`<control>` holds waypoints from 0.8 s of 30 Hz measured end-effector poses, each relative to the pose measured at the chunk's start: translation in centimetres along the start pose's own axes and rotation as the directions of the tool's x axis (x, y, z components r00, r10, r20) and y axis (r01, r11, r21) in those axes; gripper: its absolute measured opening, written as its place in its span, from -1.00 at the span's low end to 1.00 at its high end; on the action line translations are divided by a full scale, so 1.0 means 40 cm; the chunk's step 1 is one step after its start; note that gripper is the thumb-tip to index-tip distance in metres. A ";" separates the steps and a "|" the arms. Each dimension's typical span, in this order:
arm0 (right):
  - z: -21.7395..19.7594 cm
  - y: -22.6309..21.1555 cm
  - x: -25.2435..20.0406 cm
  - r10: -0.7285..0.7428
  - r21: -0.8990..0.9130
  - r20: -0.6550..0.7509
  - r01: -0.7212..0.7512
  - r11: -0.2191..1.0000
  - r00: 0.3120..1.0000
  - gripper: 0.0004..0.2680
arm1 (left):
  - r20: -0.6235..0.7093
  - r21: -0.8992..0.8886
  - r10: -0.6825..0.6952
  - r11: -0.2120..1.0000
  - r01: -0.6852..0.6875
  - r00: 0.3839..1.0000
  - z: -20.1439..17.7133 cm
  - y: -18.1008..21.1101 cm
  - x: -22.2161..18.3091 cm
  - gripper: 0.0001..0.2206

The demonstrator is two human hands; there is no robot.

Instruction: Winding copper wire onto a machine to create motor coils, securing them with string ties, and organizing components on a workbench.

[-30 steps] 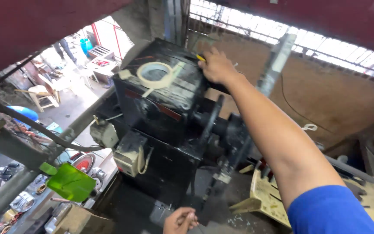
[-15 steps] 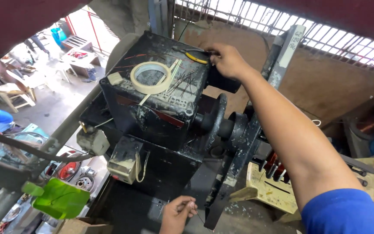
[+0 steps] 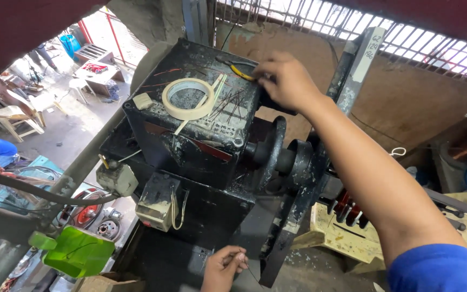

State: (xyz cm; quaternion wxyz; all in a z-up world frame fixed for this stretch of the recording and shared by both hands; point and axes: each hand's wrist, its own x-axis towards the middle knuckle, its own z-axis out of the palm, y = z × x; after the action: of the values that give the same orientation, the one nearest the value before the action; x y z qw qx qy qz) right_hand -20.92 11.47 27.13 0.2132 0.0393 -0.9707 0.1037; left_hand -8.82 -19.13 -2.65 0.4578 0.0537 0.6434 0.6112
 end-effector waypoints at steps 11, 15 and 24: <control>0.043 -0.048 -0.109 -0.506 -0.100 0.072 0.511 0.854 0.860 -0.70 | 0.050 -0.006 0.082 0.997 -0.081 0.995 0.018 -0.027 -0.006 -0.84; 0.031 -0.081 -0.138 -0.615 -0.114 0.010 0.612 0.783 0.788 -0.81 | 0.031 -0.064 0.148 0.987 -0.145 0.989 0.024 -0.052 -0.007 -0.85; 0.040 -0.091 -0.149 -0.756 -0.234 -0.083 0.725 0.648 0.650 -0.87 | 0.035 -0.020 0.234 0.972 -0.234 0.972 0.053 -0.009 -0.044 -0.82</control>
State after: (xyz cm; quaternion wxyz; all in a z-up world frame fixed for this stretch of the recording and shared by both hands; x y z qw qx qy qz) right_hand -15.73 7.74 23.87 0.3227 0.4048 -0.8520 -0.0776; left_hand -6.23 -18.75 -1.68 0.3949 0.1369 0.6193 0.6647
